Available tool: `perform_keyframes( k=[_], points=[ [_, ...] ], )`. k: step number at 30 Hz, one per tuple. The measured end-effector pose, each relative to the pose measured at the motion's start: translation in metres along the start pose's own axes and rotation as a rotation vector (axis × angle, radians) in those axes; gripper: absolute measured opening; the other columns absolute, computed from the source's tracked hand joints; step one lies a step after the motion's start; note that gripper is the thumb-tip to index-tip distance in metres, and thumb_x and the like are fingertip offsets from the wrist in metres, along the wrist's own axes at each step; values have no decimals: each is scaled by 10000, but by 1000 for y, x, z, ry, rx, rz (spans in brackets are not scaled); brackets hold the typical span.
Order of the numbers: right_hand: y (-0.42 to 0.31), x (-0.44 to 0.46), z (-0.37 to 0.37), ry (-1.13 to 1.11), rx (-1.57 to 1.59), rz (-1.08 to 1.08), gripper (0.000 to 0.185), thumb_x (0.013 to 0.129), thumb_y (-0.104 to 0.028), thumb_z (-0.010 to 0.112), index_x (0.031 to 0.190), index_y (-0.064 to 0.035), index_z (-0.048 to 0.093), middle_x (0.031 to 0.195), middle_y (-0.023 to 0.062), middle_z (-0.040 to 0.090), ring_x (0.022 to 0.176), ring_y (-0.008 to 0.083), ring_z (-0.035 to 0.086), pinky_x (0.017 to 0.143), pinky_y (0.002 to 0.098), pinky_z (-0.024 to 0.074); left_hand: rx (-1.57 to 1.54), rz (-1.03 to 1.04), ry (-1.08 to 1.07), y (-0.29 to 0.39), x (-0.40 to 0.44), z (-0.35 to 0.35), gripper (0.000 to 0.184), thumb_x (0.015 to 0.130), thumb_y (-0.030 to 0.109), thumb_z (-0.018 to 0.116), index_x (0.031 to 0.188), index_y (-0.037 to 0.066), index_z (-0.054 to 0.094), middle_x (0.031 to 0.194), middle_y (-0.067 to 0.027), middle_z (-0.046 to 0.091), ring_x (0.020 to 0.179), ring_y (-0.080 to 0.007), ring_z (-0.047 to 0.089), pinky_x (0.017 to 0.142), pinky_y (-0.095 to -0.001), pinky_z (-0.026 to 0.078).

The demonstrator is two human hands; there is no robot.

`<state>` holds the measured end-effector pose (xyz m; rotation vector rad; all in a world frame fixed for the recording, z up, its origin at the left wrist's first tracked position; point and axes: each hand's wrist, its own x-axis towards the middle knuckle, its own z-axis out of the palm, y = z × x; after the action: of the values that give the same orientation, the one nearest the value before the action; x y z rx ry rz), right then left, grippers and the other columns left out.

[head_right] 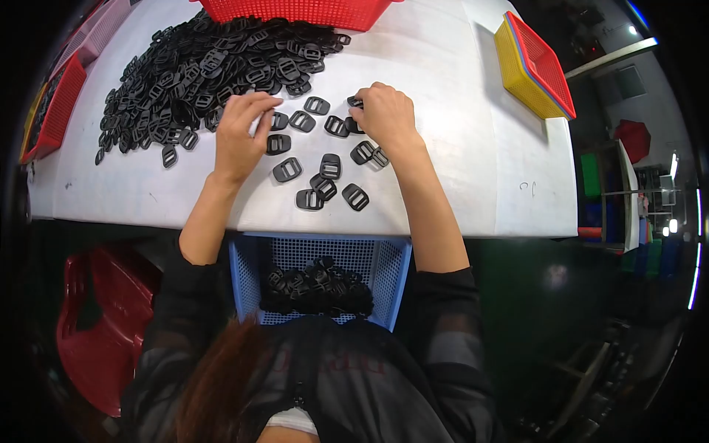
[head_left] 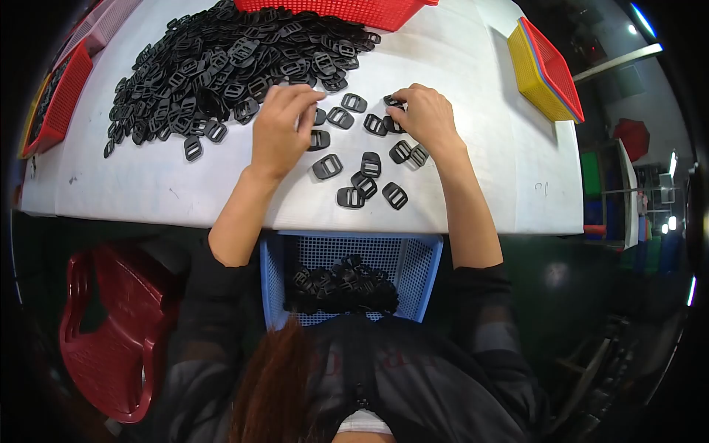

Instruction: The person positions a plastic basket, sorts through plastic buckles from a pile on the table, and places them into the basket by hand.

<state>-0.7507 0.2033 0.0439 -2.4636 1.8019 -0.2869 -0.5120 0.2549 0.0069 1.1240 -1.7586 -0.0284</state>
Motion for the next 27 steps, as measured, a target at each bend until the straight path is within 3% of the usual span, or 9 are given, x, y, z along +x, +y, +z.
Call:
perform_keyframes(
  k=[4,9,11,13,16,20,24,26,27],
  points=[
    [13,9,1,6,91,-1,255,747,-256,746,970,-132,742,946,101,677,865,288,657,761,399,528,-35,189,-244,25,4,19,270,779,69,702,1049,73,689,1035,-50,663,938,-247,579,829,-346,485],
    [32,-6,-12,-22,254,75,287,729,-267,772,987,-144,744,956,91,678,880,265,643,785,384,524,83,229,-455,31,12,45,242,821,171,679,1046,83,687,1047,-14,662,973,-224,565,842,-331,476],
    [35,-24,-14,-13,292,-13,279,739,-262,770,987,-138,744,943,76,674,883,252,639,795,372,516,54,192,-495,29,14,47,242,823,175,681,1051,95,688,1023,-12,667,965,-212,571,827,-326,477],
    [39,-42,-6,87,254,-137,264,751,-253,761,984,-131,743,939,68,676,883,249,639,797,362,511,-38,1,-531,36,16,45,182,846,147,663,1015,94,703,964,-30,674,954,-219,579,799,-335,481],
    [39,-48,-7,55,290,-50,245,790,-200,732,1013,-99,736,962,82,669,874,222,631,763,329,513,-147,-348,-588,51,22,38,153,836,140,647,948,68,723,940,-69,688,923,-256,579,789,-368,481],
    [48,-41,-15,-62,505,251,257,815,-220,717,1026,-73,728,961,77,673,826,207,626,739,333,507,62,-6,-423,37,15,48,192,830,172,671,987,76,724,1002,-50,685,945,-251,568,824,-355,475],
    [59,-52,-7,226,234,188,258,793,-250,746,993,-87,733,973,95,663,860,254,637,761,350,508,75,160,-465,47,18,64,209,832,181,683,1015,87,724,1051,-33,675,957,-245,557,852,-343,472],
    [50,-64,-17,176,349,169,268,782,-251,753,1001,-97,731,982,83,657,858,251,633,767,354,507,63,204,-458,41,19,75,197,847,188,668,1007,92,729,1029,-36,687,914,-247,571,827,-341,479],
    [45,-72,-21,152,407,160,274,777,-251,757,1005,-102,730,987,77,654,857,249,631,771,356,507,13,114,-476,40,20,78,198,846,198,666,995,85,731,998,-45,692,911,-253,577,811,-353,482]
  ],
)
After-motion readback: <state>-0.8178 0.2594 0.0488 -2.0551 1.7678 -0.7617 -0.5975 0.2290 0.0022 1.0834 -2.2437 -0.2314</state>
